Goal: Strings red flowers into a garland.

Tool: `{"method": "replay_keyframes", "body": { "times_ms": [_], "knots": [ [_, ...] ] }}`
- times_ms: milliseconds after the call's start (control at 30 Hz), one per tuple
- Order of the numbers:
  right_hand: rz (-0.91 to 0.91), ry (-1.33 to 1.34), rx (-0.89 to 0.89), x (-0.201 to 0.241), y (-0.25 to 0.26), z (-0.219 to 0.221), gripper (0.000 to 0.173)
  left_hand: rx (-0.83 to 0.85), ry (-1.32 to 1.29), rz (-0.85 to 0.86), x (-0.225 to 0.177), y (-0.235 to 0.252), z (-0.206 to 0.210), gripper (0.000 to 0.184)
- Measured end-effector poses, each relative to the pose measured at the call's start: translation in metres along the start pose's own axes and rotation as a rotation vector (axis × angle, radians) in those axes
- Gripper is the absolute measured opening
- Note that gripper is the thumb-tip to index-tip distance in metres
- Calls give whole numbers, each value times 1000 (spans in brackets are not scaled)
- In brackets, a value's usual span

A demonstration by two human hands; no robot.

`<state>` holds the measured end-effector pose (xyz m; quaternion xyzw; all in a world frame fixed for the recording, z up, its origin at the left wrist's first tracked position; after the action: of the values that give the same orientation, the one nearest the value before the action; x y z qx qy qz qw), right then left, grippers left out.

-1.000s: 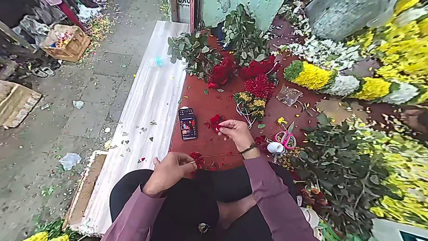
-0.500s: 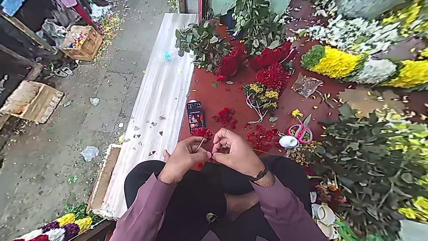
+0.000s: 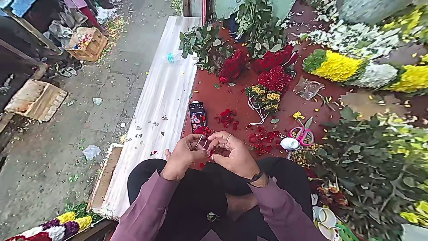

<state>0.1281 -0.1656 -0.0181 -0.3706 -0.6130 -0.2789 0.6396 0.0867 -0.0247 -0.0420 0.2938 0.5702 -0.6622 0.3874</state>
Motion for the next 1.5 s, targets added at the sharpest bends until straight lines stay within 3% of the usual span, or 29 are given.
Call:
{"method": "replay_keyframes", "body": {
  "times_ms": [233,400,533,700,767,1133,1300,1400,1500],
  "knots": [
    [108,175,-12,-12,1,1,57,-45,78,34,-5,0,-6,73],
    [212,389,-123,-23,-2,-2,51,-59,142,43,-4,1,-9,79],
    [239,448,-211,-29,-2,-8,49,-65,147,50,-4,2,-10,63],
    [228,488,-332,-35,-4,-19,46,-105,272,116,-7,1,-14,25],
    [243,488,-369,-38,-5,-19,47,-93,329,152,-8,1,-11,18],
    [268,358,-375,-47,-7,-10,50,-60,485,236,-11,2,-4,15],
    [326,277,-371,-56,-6,-16,75,-107,449,236,-9,3,-11,8],
    [269,175,-304,-48,1,-25,80,-142,475,157,-11,2,-18,10],
    [215,-125,-127,-40,8,-21,85,-132,529,81,-21,1,-26,12]
  ]
}}
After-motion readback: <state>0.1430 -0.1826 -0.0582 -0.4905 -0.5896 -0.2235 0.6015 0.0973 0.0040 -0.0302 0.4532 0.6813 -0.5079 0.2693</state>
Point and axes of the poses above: each hand's wrist, its own y-axis towards the middle knuckle, its own z-axis out of the palm, x = y × z, the point moved 10 cm from there along y, towards the middle knuckle, and after that the axes turned 3 degrees about z, right-handed, at the moved point
